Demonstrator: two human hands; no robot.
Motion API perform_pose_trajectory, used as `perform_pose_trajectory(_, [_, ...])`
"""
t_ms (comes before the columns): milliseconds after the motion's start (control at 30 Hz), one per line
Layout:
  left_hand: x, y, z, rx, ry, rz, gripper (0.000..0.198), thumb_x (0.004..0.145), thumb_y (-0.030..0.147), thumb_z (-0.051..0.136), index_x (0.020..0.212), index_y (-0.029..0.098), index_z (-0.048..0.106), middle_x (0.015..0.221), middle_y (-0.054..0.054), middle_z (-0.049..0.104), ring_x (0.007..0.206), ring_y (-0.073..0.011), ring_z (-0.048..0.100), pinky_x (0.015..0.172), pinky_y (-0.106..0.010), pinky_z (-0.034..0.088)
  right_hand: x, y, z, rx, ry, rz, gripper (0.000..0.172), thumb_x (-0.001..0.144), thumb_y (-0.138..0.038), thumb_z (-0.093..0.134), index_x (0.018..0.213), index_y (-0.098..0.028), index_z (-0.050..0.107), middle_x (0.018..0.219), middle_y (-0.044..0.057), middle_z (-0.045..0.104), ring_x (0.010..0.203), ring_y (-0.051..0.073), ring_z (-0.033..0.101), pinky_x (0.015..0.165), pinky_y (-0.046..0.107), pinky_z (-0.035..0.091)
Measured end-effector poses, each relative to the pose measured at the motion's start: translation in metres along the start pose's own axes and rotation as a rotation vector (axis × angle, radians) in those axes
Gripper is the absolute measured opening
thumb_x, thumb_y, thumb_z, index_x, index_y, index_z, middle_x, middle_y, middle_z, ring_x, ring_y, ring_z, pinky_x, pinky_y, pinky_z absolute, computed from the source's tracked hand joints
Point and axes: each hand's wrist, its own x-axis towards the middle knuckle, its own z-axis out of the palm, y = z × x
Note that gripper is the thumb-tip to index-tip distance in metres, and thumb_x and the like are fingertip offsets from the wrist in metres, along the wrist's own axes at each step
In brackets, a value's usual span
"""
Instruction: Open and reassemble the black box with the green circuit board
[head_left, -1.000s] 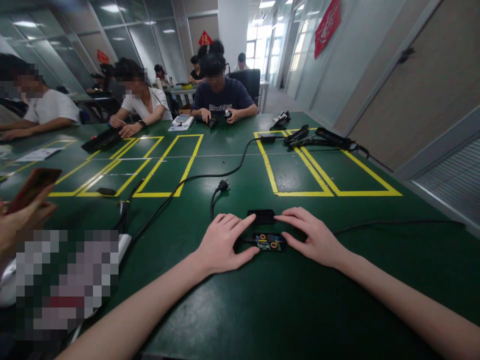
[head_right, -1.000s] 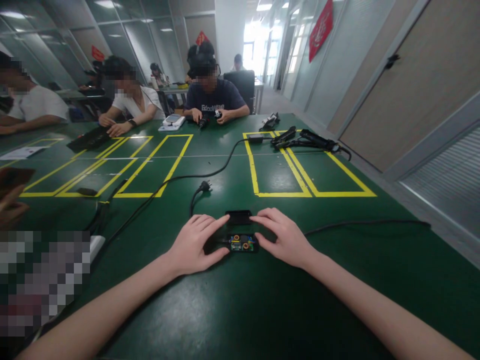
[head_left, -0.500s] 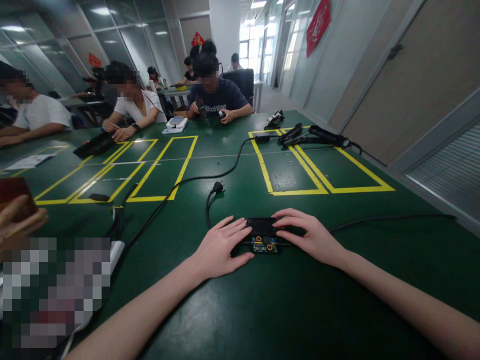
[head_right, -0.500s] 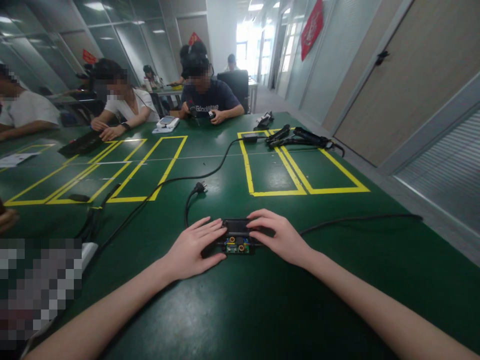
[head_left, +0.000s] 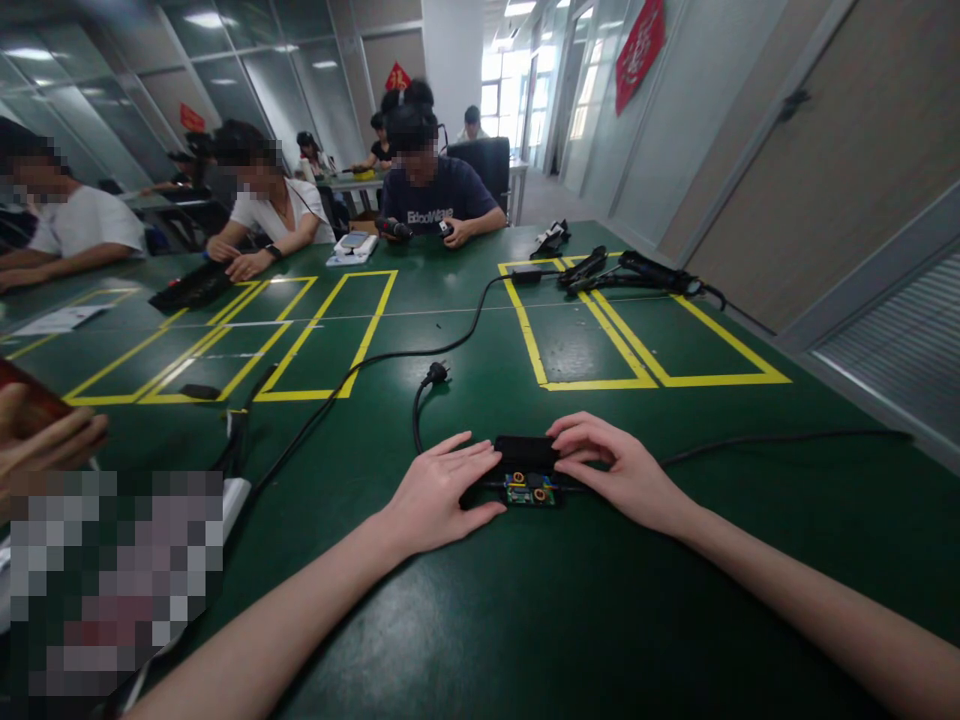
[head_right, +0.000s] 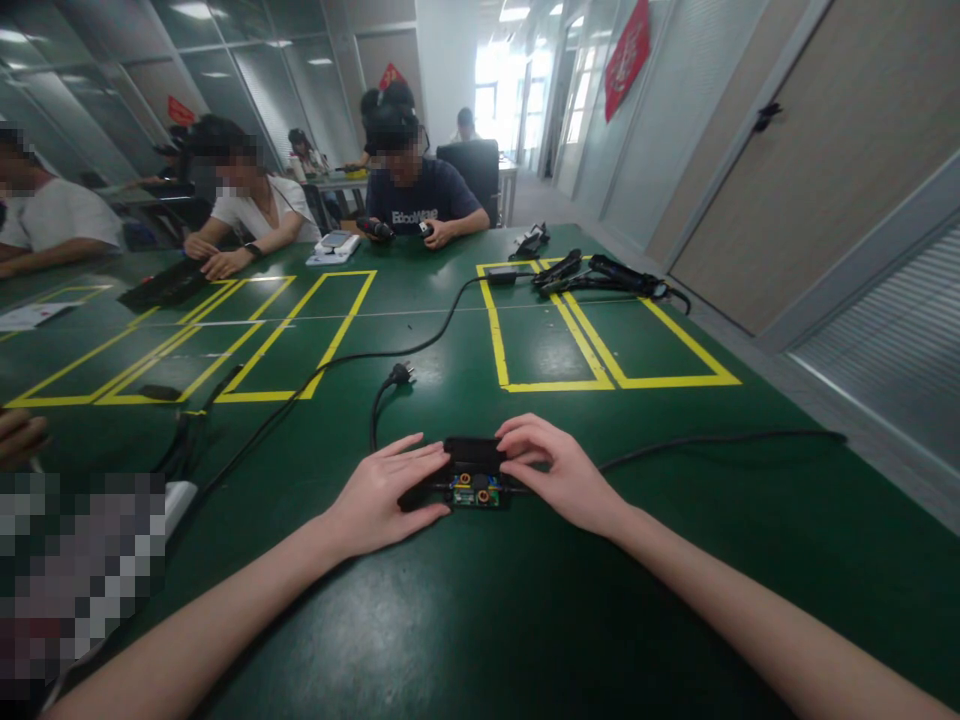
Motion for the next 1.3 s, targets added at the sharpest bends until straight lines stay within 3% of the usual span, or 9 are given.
perform_pose_trajectory(167, [0.0,0.001,0.0,-0.016,0.02,0.01,0.05,0.095,0.033,0.073,0.14,0.016,0.061,0.131,-0.016,0.075,0.125,-0.0287,0.072,0.116,-0.054,0.052,-0.001,0.003,0.0,0.006,0.0,0.018,0.033,0.091,-0.044,0.076,0.116,-0.023,0.073,0.124,0.01,0.065,0.096,0.022,0.074,0.087,0.038,0.069])
perform_pose_trajectory(300, [-0.001,0.002,-0.001,-0.021,0.034,-0.007,0.05,0.095,0.034,0.073,0.14,0.018,0.061,0.131,-0.015,0.075,0.122,-0.0278,0.073,0.115,-0.052,0.053,-0.002,0.004,-0.001,-0.038,-0.018,-0.018,0.032,0.093,-0.039,0.072,0.122,-0.024,0.075,0.128,0.01,0.064,0.096,0.021,0.075,0.089,0.038,0.068])
perform_pose_trajectory(633, [0.001,0.006,-0.005,-0.033,0.045,-0.072,0.088,0.09,0.032,0.078,0.164,0.026,0.03,0.132,-0.01,0.075,0.117,-0.0263,0.075,0.105,-0.046,0.061,-0.001,0.002,-0.001,-0.132,-0.005,-0.077,0.027,0.095,-0.038,0.069,0.118,-0.026,0.078,0.125,0.01,0.068,0.103,0.024,0.074,0.089,0.039,0.068])
perform_pose_trajectory(933, [-0.003,0.002,-0.002,-0.031,0.044,-0.07,0.079,0.092,0.035,0.076,0.161,0.024,0.038,0.133,-0.013,0.074,0.118,-0.0273,0.075,0.102,-0.045,0.062,-0.001,0.002,-0.001,-0.104,-0.025,-0.065,0.026,0.094,-0.033,0.069,0.118,-0.023,0.076,0.121,0.009,0.075,0.104,0.024,0.075,0.093,0.04,0.067])
perform_pose_trajectory(1133, [-0.001,0.004,-0.003,-0.043,0.054,-0.053,0.076,0.093,0.034,0.076,0.159,0.023,0.04,0.131,-0.013,0.074,0.117,-0.0272,0.074,0.102,-0.045,0.062,-0.001,-0.001,-0.003,-0.12,-0.064,-0.021,0.028,0.095,-0.036,0.068,0.119,-0.022,0.073,0.115,0.009,0.077,0.099,0.025,0.076,0.088,0.039,0.067])
perform_pose_trajectory(1300, [0.001,0.005,-0.005,-0.066,0.025,-0.049,0.077,0.095,0.033,0.074,0.161,0.023,0.036,0.126,-0.011,0.075,0.114,-0.0256,0.074,0.096,-0.041,0.063,-0.001,-0.006,-0.005,-0.167,-0.071,-0.137,0.024,0.104,-0.038,0.055,0.108,-0.022,0.073,0.105,0.009,0.076,0.098,0.023,0.073,0.086,0.037,0.063])
